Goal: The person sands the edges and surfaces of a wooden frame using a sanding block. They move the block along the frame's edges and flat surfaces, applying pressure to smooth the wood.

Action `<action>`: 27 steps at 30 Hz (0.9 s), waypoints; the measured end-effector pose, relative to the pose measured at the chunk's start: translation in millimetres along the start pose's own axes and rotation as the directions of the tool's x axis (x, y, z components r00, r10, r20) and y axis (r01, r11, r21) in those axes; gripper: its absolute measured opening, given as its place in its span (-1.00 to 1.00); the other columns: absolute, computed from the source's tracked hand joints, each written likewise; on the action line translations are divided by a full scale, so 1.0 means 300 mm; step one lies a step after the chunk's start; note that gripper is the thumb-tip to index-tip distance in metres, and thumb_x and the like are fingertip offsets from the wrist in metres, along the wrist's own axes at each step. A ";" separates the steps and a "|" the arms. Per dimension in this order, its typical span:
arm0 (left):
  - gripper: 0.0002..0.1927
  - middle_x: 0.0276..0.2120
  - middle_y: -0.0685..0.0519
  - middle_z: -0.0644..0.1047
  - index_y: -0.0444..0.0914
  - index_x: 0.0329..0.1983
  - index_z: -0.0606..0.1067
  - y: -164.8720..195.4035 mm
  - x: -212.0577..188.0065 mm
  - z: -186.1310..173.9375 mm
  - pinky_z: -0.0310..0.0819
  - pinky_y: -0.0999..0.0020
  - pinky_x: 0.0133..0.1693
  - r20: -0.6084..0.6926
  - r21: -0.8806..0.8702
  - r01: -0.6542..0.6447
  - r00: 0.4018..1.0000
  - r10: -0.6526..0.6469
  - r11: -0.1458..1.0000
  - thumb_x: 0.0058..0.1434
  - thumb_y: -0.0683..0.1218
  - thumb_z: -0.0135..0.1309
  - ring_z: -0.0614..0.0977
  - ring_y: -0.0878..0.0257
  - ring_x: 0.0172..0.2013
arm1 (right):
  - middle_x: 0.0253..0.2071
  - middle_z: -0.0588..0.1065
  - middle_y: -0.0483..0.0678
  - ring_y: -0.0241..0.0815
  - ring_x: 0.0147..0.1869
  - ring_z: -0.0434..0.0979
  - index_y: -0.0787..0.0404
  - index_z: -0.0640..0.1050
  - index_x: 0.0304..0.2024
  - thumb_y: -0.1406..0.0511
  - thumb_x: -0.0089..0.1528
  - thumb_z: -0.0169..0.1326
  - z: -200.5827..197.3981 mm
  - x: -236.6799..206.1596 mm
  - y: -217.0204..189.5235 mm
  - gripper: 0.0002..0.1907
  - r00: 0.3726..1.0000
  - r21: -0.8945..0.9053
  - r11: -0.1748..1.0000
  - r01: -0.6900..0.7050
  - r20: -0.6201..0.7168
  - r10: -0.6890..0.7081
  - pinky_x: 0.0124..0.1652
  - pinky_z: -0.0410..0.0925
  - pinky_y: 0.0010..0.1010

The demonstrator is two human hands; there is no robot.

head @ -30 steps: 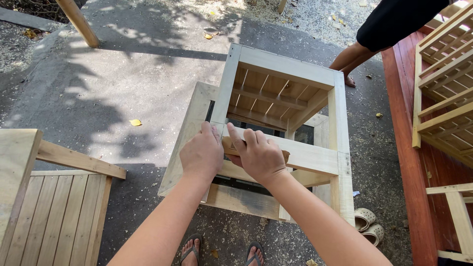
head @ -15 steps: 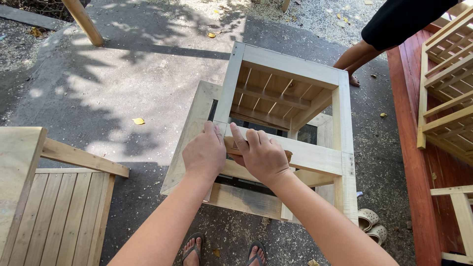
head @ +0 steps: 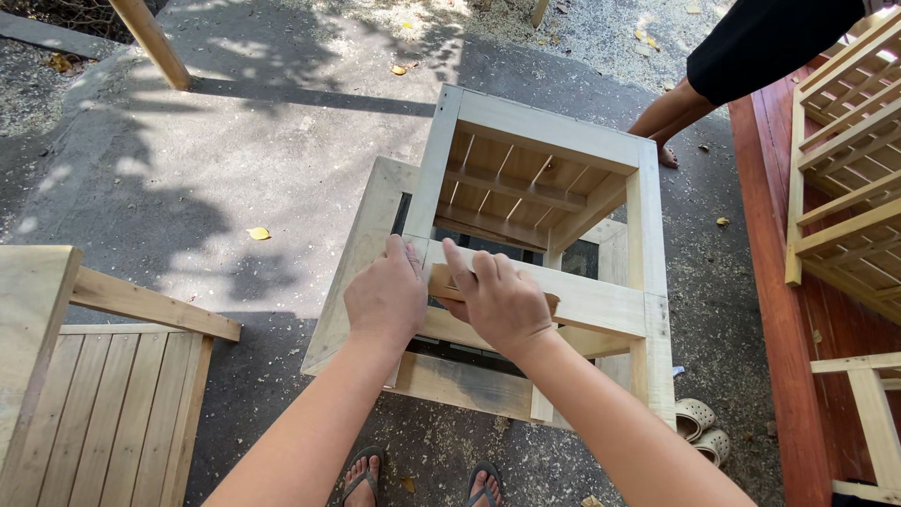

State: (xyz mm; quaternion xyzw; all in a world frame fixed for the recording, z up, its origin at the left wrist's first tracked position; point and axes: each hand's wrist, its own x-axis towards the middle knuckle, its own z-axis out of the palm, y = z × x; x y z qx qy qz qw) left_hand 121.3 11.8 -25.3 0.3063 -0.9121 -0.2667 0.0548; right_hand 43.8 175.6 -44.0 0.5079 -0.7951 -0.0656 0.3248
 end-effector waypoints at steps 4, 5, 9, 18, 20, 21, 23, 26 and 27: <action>-0.67 -0.29 -0.16 0.63 -0.26 -0.09 0.36 0.012 -0.003 -0.002 0.53 -0.09 -0.21 0.018 -0.013 0.003 1.000 -0.002 1.000 0.49 0.04 -0.37 0.68 -0.15 -0.28 | -0.28 0.31 -0.13 -0.30 -0.25 0.46 0.12 0.33 0.37 -0.26 0.21 0.02 -0.094 -0.124 0.174 -0.13 0.985 -0.094 0.995 0.045 0.170 -0.029 -0.46 0.43 -0.60; -0.66 -0.30 -0.16 0.63 -0.27 -0.08 0.36 0.015 0.000 -0.001 0.53 -0.07 -0.20 0.034 -0.010 0.010 0.999 -0.010 1.000 0.50 0.04 -0.38 0.68 -0.15 -0.27 | -0.27 0.31 -0.14 -0.30 -0.25 0.45 0.11 0.33 0.37 -0.25 0.19 0.03 -0.105 -0.135 0.194 -0.12 0.986 -0.091 0.995 0.039 0.167 -0.023 -0.45 0.43 -0.59; -0.67 -0.29 -0.17 0.63 -0.27 -0.09 0.37 0.019 0.009 0.002 0.52 -0.10 -0.19 -0.028 -0.026 -0.014 1.000 0.014 1.000 0.47 0.04 -0.35 0.67 -0.17 -0.24 | -0.26 0.32 -0.12 -0.28 -0.27 0.45 0.14 0.32 0.38 -0.25 0.20 0.06 -0.067 -0.071 0.115 -0.11 0.987 -0.033 0.999 0.026 0.162 -0.020 -0.46 0.42 -0.57; -0.66 -0.26 -0.16 0.63 -0.26 -0.12 0.37 0.002 0.004 0.010 0.50 -0.13 -0.20 -0.027 -0.018 -0.013 1.000 0.013 1.000 0.48 0.04 -0.36 0.66 -0.18 -0.24 | -0.28 0.33 -0.11 -0.29 -0.28 0.44 0.17 0.34 0.37 -0.25 0.24 0.04 -0.084 -0.118 0.159 -0.13 0.985 -0.021 1.000 0.003 0.172 0.000 -0.51 0.38 -0.56; -0.65 -0.27 -0.17 0.63 -0.27 -0.13 0.36 0.006 0.006 0.009 0.51 -0.12 -0.19 -0.036 -0.019 -0.013 0.999 0.013 1.000 0.48 0.05 -0.36 0.66 -0.16 -0.23 | -0.28 0.31 -0.12 -0.27 -0.27 0.43 0.12 0.33 0.37 -0.23 0.19 0.04 -0.106 -0.150 0.208 -0.13 0.990 -0.058 0.998 -0.001 0.140 0.009 -0.44 0.41 -0.52; -0.66 -0.27 -0.18 0.63 -0.27 -0.13 0.37 0.008 0.008 0.007 0.51 -0.12 -0.19 -0.047 -0.023 -0.020 0.999 0.019 1.000 0.48 0.05 -0.35 0.66 -0.17 -0.24 | -0.28 0.30 -0.13 -0.26 -0.28 0.43 0.11 0.32 0.37 -0.23 0.17 0.04 -0.104 -0.147 0.206 -0.13 0.990 -0.045 0.999 -0.007 0.142 0.014 -0.41 0.42 -0.50; -0.66 -0.27 -0.19 0.62 -0.28 -0.13 0.37 0.011 0.010 0.003 0.50 -0.12 -0.18 -0.070 -0.037 -0.043 0.997 0.040 0.998 0.47 0.04 -0.33 0.66 -0.19 -0.25 | -0.27 0.31 -0.11 -0.25 -0.30 0.42 0.14 0.31 0.37 -0.24 0.19 0.05 -0.076 -0.111 0.156 -0.11 0.978 -0.005 1.000 -0.008 0.207 0.009 -0.43 0.42 -0.52; -0.67 -0.29 -0.19 0.63 -0.25 -0.10 0.37 0.009 0.009 -0.006 0.50 -0.12 -0.15 0.060 0.004 0.039 0.997 -0.039 0.999 0.50 0.04 -0.37 0.66 -0.17 -0.22 | -0.18 0.31 -0.15 -0.31 -0.17 0.44 0.12 0.28 0.44 -0.10 0.23 0.12 0.009 -0.001 -0.002 -0.16 0.995 -0.035 0.999 0.004 0.097 0.000 -0.28 0.43 -0.59; -0.67 -0.28 -0.19 0.63 -0.25 -0.11 0.37 0.007 0.006 -0.007 0.50 -0.13 -0.16 0.038 -0.001 0.024 0.999 -0.024 1.000 0.49 0.04 -0.36 0.66 -0.18 -0.22 | -0.18 0.32 -0.14 -0.29 -0.17 0.44 0.13 0.28 0.43 -0.13 0.21 0.11 0.022 0.011 -0.016 -0.14 0.997 0.001 1.000 0.004 0.071 -0.004 -0.30 0.43 -0.55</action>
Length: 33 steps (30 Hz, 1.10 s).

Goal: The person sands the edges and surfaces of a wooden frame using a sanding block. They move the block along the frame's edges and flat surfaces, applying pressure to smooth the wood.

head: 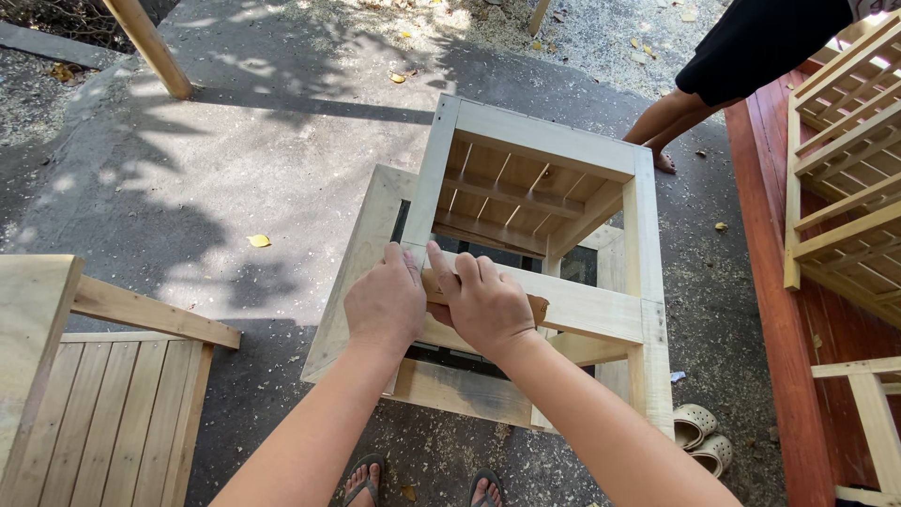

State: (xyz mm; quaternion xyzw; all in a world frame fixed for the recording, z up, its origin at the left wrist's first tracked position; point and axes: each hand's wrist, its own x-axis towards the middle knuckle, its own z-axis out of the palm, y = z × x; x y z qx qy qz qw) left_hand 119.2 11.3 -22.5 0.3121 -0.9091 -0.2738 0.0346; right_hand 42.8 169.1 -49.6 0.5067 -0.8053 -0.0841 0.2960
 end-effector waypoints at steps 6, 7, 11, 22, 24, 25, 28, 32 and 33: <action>-0.67 -0.28 -0.17 0.63 -0.27 -0.12 0.37 -0.001 -0.004 -0.001 0.51 -0.10 -0.18 -0.034 -0.017 -0.031 0.999 0.031 0.999 0.48 0.01 -0.37 0.67 -0.16 -0.25 | -0.26 0.36 -0.10 -0.29 -0.28 0.45 0.16 0.30 0.38 -0.28 0.24 0.03 -0.078 -0.151 0.194 -0.11 0.986 -0.086 0.994 0.062 0.160 -0.047 -0.53 0.39 -0.60; -0.67 -0.30 -0.17 0.63 -0.27 -0.12 0.37 0.001 -0.003 0.001 0.51 -0.10 -0.17 -0.036 -0.013 -0.031 0.999 0.031 0.999 0.48 0.02 -0.36 0.67 -0.15 -0.25 | -0.26 0.35 -0.11 -0.28 -0.27 0.45 0.14 0.30 0.38 -0.25 0.23 0.05 -0.092 -0.177 0.221 -0.12 0.992 -0.087 0.995 0.049 0.122 -0.038 -0.48 0.40 -0.58; -0.68 -0.30 -0.19 0.63 -0.29 -0.12 0.37 0.004 0.005 0.004 0.51 -0.11 -0.18 -0.076 -0.009 -0.069 0.995 0.068 0.998 0.47 0.01 -0.34 0.67 -0.18 -0.28 | -0.28 0.34 -0.13 -0.31 -0.31 0.43 0.13 0.33 0.36 -0.26 0.21 0.07 -0.079 -0.143 0.176 -0.12 0.991 -0.045 0.999 0.027 0.129 -0.021 -0.50 0.40 -0.57; -0.67 -0.27 -0.20 0.63 -0.27 -0.12 0.36 -0.004 0.001 0.009 0.50 -0.15 -0.19 -0.063 0.021 -0.037 0.997 0.039 0.999 0.48 0.03 -0.35 0.65 -0.22 -0.25 | -0.26 0.30 -0.15 -0.31 -0.24 0.43 0.06 0.38 0.35 -0.21 0.18 0.07 -0.118 -0.146 0.193 -0.17 0.999 -0.050 0.999 0.008 0.046 -0.006 -0.42 0.43 -0.55; -0.66 -0.26 -0.19 0.63 -0.27 -0.12 0.37 0.001 0.001 0.009 0.50 -0.15 -0.19 -0.060 0.023 -0.031 0.998 0.032 0.999 0.47 0.04 -0.35 0.65 -0.22 -0.24 | -0.26 0.31 -0.14 -0.30 -0.25 0.44 0.06 0.37 0.35 -0.22 0.18 0.05 -0.110 -0.151 0.195 -0.17 0.997 -0.051 0.999 0.007 0.079 -0.002 -0.44 0.43 -0.55; -0.66 -0.25 -0.19 0.63 -0.27 -0.12 0.37 0.003 0.001 0.008 0.50 -0.14 -0.18 -0.054 0.016 -0.029 0.998 0.030 0.999 0.47 0.04 -0.35 0.66 -0.22 -0.24 | -0.26 0.31 -0.13 -0.30 -0.27 0.43 0.09 0.37 0.35 -0.23 0.21 0.04 -0.097 -0.136 0.171 -0.17 0.996 -0.033 0.999 0.014 0.092 -0.011 -0.47 0.42 -0.56; -0.65 -0.26 -0.20 0.63 -0.26 -0.08 0.38 0.004 0.002 0.000 0.51 -0.13 -0.17 -0.003 0.019 0.003 1.000 -0.003 1.000 0.48 0.05 -0.36 0.66 -0.21 -0.24 | -0.23 0.31 -0.11 -0.29 -0.23 0.43 0.10 0.33 0.37 -0.24 0.23 0.02 -0.031 -0.021 0.030 -0.16 1.000 0.008 1.000 0.002 0.007 -0.002 -0.43 0.44 -0.54; -0.65 -0.26 -0.18 0.62 -0.26 -0.08 0.39 -0.001 -0.003 -0.009 0.50 -0.15 -0.21 -0.052 0.007 -0.018 0.998 0.019 1.000 0.45 0.04 -0.35 0.65 -0.22 -0.26 | -0.20 0.30 -0.14 -0.29 -0.20 0.42 0.11 0.31 0.40 -0.21 0.25 0.01 -0.031 0.006 0.012 -0.17 0.999 0.041 0.999 0.016 -0.031 -0.015 -0.37 0.45 -0.50; -0.65 -0.27 -0.18 0.62 -0.26 -0.08 0.39 -0.002 -0.004 -0.010 0.51 -0.13 -0.21 -0.035 0.013 -0.015 0.999 0.015 1.000 0.47 0.04 -0.36 0.66 -0.20 -0.26 | -0.21 0.30 -0.13 -0.29 -0.21 0.42 0.13 0.31 0.39 -0.22 0.26 0.00 -0.046 -0.020 0.046 -0.16 1.000 0.049 0.999 0.024 -0.008 -0.024 -0.36 0.46 -0.49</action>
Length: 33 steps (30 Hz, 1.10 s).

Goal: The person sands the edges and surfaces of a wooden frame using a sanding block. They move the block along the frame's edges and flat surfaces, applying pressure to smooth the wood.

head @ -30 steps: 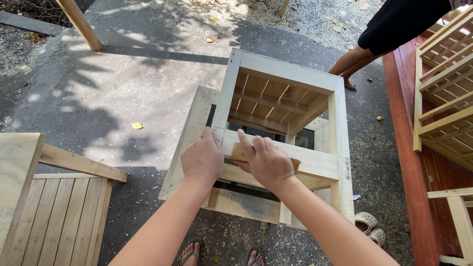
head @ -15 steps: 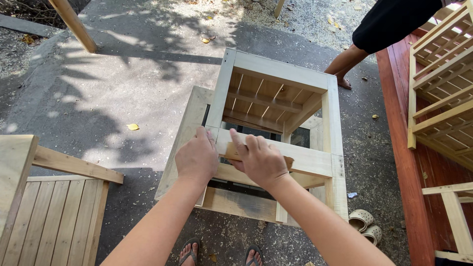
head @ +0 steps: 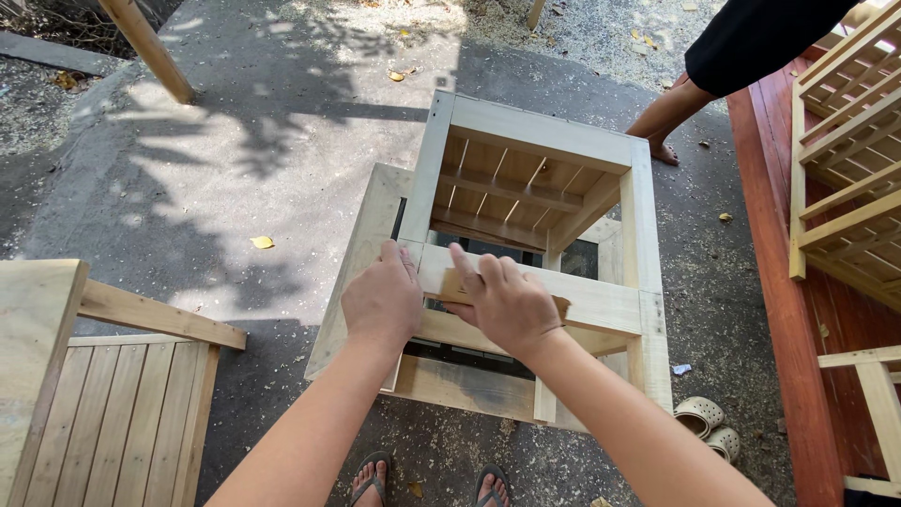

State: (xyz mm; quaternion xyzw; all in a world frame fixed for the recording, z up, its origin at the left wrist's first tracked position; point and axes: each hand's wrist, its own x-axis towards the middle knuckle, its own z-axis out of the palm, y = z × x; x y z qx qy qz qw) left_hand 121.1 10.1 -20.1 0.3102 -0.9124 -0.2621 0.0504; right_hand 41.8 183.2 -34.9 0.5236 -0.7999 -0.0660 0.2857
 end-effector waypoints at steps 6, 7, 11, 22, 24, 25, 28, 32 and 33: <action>-0.63 -0.31 -0.17 0.63 -0.28 -0.12 0.39 0.009 -0.005 0.009 0.53 -0.08 -0.20 0.010 0.030 -0.005 1.000 0.005 1.000 0.49 0.03 -0.38 0.68 -0.15 -0.27 | -0.24 0.31 -0.09 -0.25 -0.25 0.43 0.15 0.32 0.37 -0.25 0.23 -0.02 -0.048 -0.135 0.132 -0.13 0.990 -0.034 0.999 -0.019 0.140 0.023 -0.41 0.44 -0.54; -0.64 -0.30 -0.17 0.63 -0.28 -0.12 0.39 0.010 -0.004 0.010 0.53 -0.09 -0.20 0.003 0.029 -0.010 1.000 0.010 1.000 0.48 0.04 -0.37 0.68 -0.16 -0.27 | -0.25 0.31 -0.09 -0.26 -0.27 0.42 0.17 0.32 0.36 -0.26 0.25 -0.03 -0.036 -0.112 0.109 -0.13 0.989 -0.020 1.000 -0.018 0.147 0.021 -0.41 0.43 -0.54; -0.64 -0.30 -0.20 0.64 -0.26 -0.09 0.39 0.001 -0.002 0.012 0.53 -0.08 -0.19 0.030 0.029 0.018 0.999 -0.019 0.999 0.49 0.05 -0.37 0.68 -0.17 -0.26 | -0.22 0.33 -0.10 -0.28 -0.23 0.43 0.17 0.32 0.38 -0.24 0.27 -0.06 0.009 0.043 -0.046 -0.15 0.998 0.037 0.999 -0.028 0.055 0.026 -0.40 0.41 -0.56; -0.64 -0.32 -0.20 0.63 -0.27 -0.11 0.39 -0.007 0.001 0.034 0.52 -0.12 -0.23 -0.038 0.045 -0.012 0.999 0.014 0.999 0.47 0.05 -0.36 0.67 -0.21 -0.29 | -0.25 0.35 -0.08 -0.23 -0.26 0.44 0.15 0.35 0.36 -0.23 0.28 -0.09 -0.047 -0.110 0.106 -0.19 0.985 0.040 0.996 -0.080 0.155 0.073 -0.42 0.43 -0.49; -0.64 -0.32 -0.20 0.63 -0.27 -0.11 0.39 -0.010 0.005 0.036 0.52 -0.13 -0.23 -0.039 0.035 -0.011 0.999 0.012 0.999 0.46 0.05 -0.35 0.67 -0.22 -0.30 | -0.23 0.35 -0.07 -0.23 -0.23 0.45 0.15 0.35 0.36 -0.24 0.29 -0.12 -0.015 -0.031 0.023 -0.19 0.993 0.053 0.995 -0.080 0.087 0.075 -0.39 0.43 -0.49; -0.64 -0.33 -0.21 0.63 -0.26 -0.09 0.39 -0.012 0.006 0.036 0.52 -0.12 -0.22 -0.013 0.038 0.006 1.000 -0.006 0.999 0.47 0.06 -0.36 0.67 -0.21 -0.29 | -0.22 0.35 -0.07 -0.23 -0.22 0.45 0.16 0.36 0.35 -0.24 0.29 -0.13 -0.003 0.012 -0.021 -0.19 0.996 0.063 0.995 -0.077 0.055 0.074 -0.38 0.43 -0.49; -0.64 -0.31 -0.20 0.63 -0.26 -0.10 0.39 -0.017 0.005 0.029 0.51 -0.13 -0.24 -0.027 0.027 0.000 1.000 0.001 1.000 0.46 0.06 -0.35 0.67 -0.22 -0.30 | -0.19 0.37 -0.12 -0.26 -0.24 0.44 0.08 0.34 0.35 -0.22 0.27 -0.16 0.006 0.068 -0.071 -0.22 0.996 0.039 0.996 -0.083 0.035 0.082 -0.43 0.41 -0.45; -0.63 -0.35 -0.19 0.64 -0.25 -0.05 0.38 -0.008 -0.004 0.015 0.54 -0.08 -0.21 0.039 0.049 0.026 0.999 -0.028 0.998 0.48 0.05 -0.40 0.69 -0.16 -0.30 | -0.23 0.36 -0.09 -0.27 -0.29 0.43 0.12 0.32 0.39 -0.21 0.34 -0.22 -0.042 -0.059 0.062 -0.23 0.984 0.010 0.998 -0.057 0.169 0.054 -0.47 0.40 -0.55; -0.63 -0.35 -0.19 0.64 -0.25 -0.06 0.38 -0.001 -0.005 0.012 0.55 -0.08 -0.22 0.047 0.049 0.024 0.999 -0.026 0.999 0.49 0.04 -0.41 0.69 -0.16 -0.30 | -0.28 0.35 -0.08 -0.29 -0.34 0.42 0.14 0.30 0.41 -0.22 0.33 -0.24 -0.054 -0.105 0.106 -0.20 0.951 -0.002 0.999 -0.047 0.305 0.046 -0.51 0.40 -0.60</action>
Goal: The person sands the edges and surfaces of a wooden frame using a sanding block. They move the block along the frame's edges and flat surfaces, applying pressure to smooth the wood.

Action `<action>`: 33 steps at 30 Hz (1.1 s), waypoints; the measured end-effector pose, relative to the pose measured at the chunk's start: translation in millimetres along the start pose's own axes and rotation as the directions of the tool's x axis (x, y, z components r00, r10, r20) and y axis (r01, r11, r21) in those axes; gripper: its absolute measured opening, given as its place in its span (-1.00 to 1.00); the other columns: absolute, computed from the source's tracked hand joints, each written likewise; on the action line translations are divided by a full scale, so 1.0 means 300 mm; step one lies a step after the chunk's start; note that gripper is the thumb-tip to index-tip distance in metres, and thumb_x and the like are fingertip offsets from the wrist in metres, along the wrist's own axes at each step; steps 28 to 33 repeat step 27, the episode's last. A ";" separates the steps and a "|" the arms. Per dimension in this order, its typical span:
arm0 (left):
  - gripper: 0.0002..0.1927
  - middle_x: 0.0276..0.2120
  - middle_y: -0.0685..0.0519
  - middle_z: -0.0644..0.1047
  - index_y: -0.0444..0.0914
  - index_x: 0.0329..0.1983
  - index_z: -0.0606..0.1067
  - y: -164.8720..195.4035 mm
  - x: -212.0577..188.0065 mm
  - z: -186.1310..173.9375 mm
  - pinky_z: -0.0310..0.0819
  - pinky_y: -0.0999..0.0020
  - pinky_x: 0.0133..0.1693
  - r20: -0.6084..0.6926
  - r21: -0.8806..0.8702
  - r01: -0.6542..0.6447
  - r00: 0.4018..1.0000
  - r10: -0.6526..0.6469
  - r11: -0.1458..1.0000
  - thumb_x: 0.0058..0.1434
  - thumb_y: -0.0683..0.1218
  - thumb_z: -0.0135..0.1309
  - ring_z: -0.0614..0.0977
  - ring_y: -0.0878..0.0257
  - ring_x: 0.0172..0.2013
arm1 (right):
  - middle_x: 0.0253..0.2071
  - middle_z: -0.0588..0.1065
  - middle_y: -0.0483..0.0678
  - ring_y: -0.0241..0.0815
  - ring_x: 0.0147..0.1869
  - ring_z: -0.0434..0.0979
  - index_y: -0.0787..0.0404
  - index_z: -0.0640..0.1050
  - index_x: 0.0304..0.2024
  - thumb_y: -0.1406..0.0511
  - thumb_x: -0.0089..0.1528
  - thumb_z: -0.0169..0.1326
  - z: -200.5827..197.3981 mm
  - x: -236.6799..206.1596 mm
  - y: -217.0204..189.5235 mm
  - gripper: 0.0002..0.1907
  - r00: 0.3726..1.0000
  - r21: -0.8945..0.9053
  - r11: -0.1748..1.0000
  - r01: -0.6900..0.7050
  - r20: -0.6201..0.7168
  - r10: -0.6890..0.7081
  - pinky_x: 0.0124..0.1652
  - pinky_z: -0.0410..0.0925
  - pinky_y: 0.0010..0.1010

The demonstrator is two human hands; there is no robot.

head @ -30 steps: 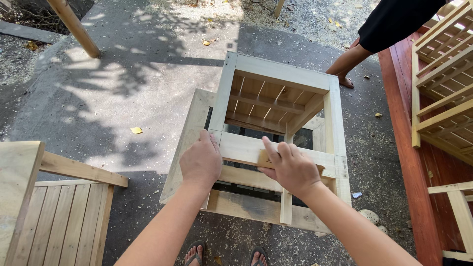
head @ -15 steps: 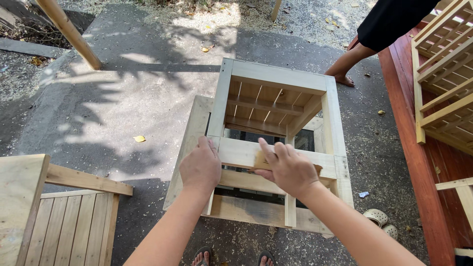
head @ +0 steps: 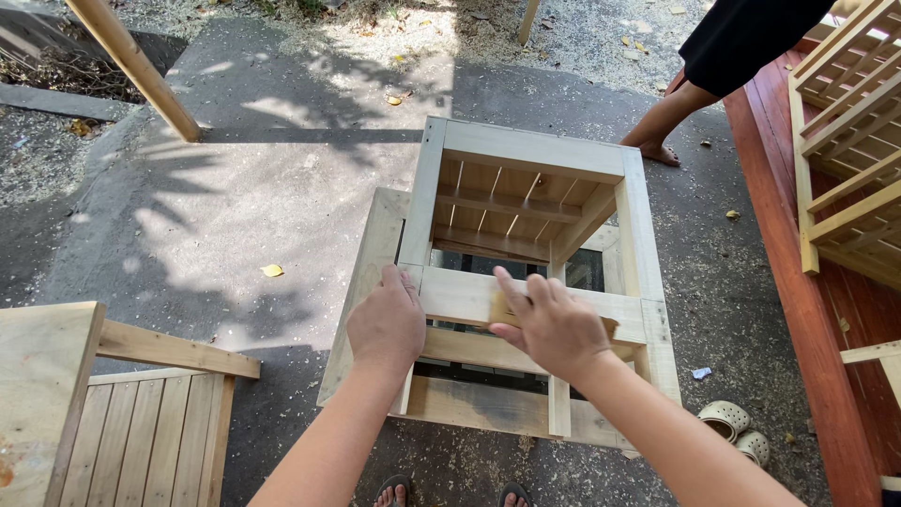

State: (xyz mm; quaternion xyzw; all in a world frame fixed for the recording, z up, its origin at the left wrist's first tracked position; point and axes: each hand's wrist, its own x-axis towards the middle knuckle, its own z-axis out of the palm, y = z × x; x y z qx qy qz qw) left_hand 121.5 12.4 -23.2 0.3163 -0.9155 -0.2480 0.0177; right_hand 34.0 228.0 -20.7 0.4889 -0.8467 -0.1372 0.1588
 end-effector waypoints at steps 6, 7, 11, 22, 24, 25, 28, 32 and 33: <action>-0.64 -0.37 -0.20 0.63 -0.28 -0.09 0.39 0.003 0.001 0.011 0.53 -0.10 -0.24 -0.074 0.016 -0.048 0.996 0.049 0.999 0.47 0.04 -0.38 0.68 -0.19 -0.32 | -0.22 0.34 -0.09 -0.31 -0.34 0.41 0.16 0.26 0.41 -0.24 0.33 -0.26 0.010 0.030 -0.033 -0.18 0.997 0.045 0.999 -0.008 0.073 0.004 -0.53 0.41 -0.59; -0.64 -0.38 -0.20 0.63 -0.27 -0.09 0.39 0.001 0.003 0.012 0.53 -0.11 -0.24 -0.070 0.022 -0.040 0.997 0.042 0.999 0.47 0.04 -0.37 0.68 -0.19 -0.32 | -0.24 0.35 -0.09 -0.31 -0.32 0.42 0.15 0.29 0.39 -0.23 0.33 -0.24 0.013 0.084 -0.096 -0.19 0.999 0.059 0.998 -0.007 -0.044 0.010 -0.50 0.41 -0.58; -0.66 -0.39 -0.21 0.63 -0.25 -0.04 0.38 -0.015 -0.001 0.018 0.53 -0.11 -0.23 -0.044 0.008 -0.022 0.999 0.023 1.000 0.45 0.04 -0.36 0.68 -0.20 -0.33 | -0.19 0.37 -0.13 -0.30 -0.23 0.44 0.06 0.33 0.35 -0.17 0.28 -0.17 0.016 0.177 -0.208 -0.27 0.946 0.100 0.995 -0.006 -0.321 0.037 -0.41 0.41 -0.51; -0.67 -0.38 -0.23 0.63 -0.27 -0.07 0.38 -0.014 -0.002 0.048 0.52 -0.12 -0.20 -0.084 0.032 -0.059 0.995 0.061 0.998 0.47 0.02 -0.35 0.68 -0.21 -0.33 | -0.28 0.38 -0.09 -0.25 -0.27 0.43 0.17 0.37 0.35 -0.21 0.30 -0.11 0.013 0.012 -0.047 -0.21 0.976 0.003 0.999 0.037 -0.215 -0.036 -0.44 0.40 -0.55; -0.67 -0.38 -0.23 0.63 -0.27 -0.06 0.38 -0.020 -0.010 0.044 0.52 -0.12 -0.21 -0.077 0.035 -0.049 0.996 0.052 0.998 0.47 0.03 -0.34 0.68 -0.22 -0.33 | -0.26 0.37 -0.11 -0.26 -0.25 0.43 0.12 0.37 0.34 -0.19 0.28 -0.08 0.018 0.094 -0.139 -0.25 0.968 0.083 0.997 0.009 -0.249 0.012 -0.44 0.39 -0.54; -0.66 -0.38 -0.23 0.63 -0.27 -0.04 0.37 -0.022 -0.010 0.038 0.53 -0.12 -0.22 -0.070 0.033 -0.044 0.996 0.046 0.998 0.47 0.04 -0.34 0.68 -0.22 -0.33 | -0.24 0.37 -0.12 -0.26 -0.24 0.43 0.10 0.37 0.34 -0.20 0.28 -0.09 0.011 0.113 -0.166 -0.24 0.962 0.079 0.997 0.001 -0.272 0.021 -0.42 0.39 -0.53; -0.66 -0.38 -0.21 0.64 -0.25 -0.02 0.37 -0.008 -0.001 0.026 0.54 -0.10 -0.22 -0.045 0.037 -0.030 0.998 0.031 0.999 0.48 0.05 -0.36 0.69 -0.19 -0.32 | -0.21 0.37 -0.13 -0.27 -0.23 0.43 0.05 0.36 0.35 -0.22 0.27 -0.11 -0.007 0.143 -0.185 -0.24 0.947 0.072 0.997 -0.017 -0.318 0.039 -0.39 0.40 -0.49; -0.66 -0.38 -0.21 0.64 -0.25 -0.02 0.37 -0.008 -0.001 0.026 0.54 -0.10 -0.22 -0.045 0.037 -0.030 0.998 0.031 0.999 0.48 0.05 -0.36 0.69 -0.19 -0.32 | -0.21 0.37 -0.13 -0.27 -0.23 0.43 0.05 0.36 0.35 -0.22 0.27 -0.11 -0.007 0.143 -0.185 -0.24 0.947 0.072 0.997 -0.017 -0.318 0.039 -0.39 0.40 -0.49; -0.66 -0.38 -0.21 0.64 -0.25 -0.02 0.37 -0.008 -0.001 0.026 0.54 -0.10 -0.22 -0.045 0.037 -0.030 0.998 0.031 0.999 0.48 0.05 -0.36 0.69 -0.19 -0.32 | -0.21 0.37 -0.13 -0.27 -0.23 0.43 0.05 0.36 0.35 -0.22 0.27 -0.11 -0.007 0.143 -0.185 -0.24 0.947 0.072 0.997 -0.017 -0.318 0.039 -0.39 0.40 -0.49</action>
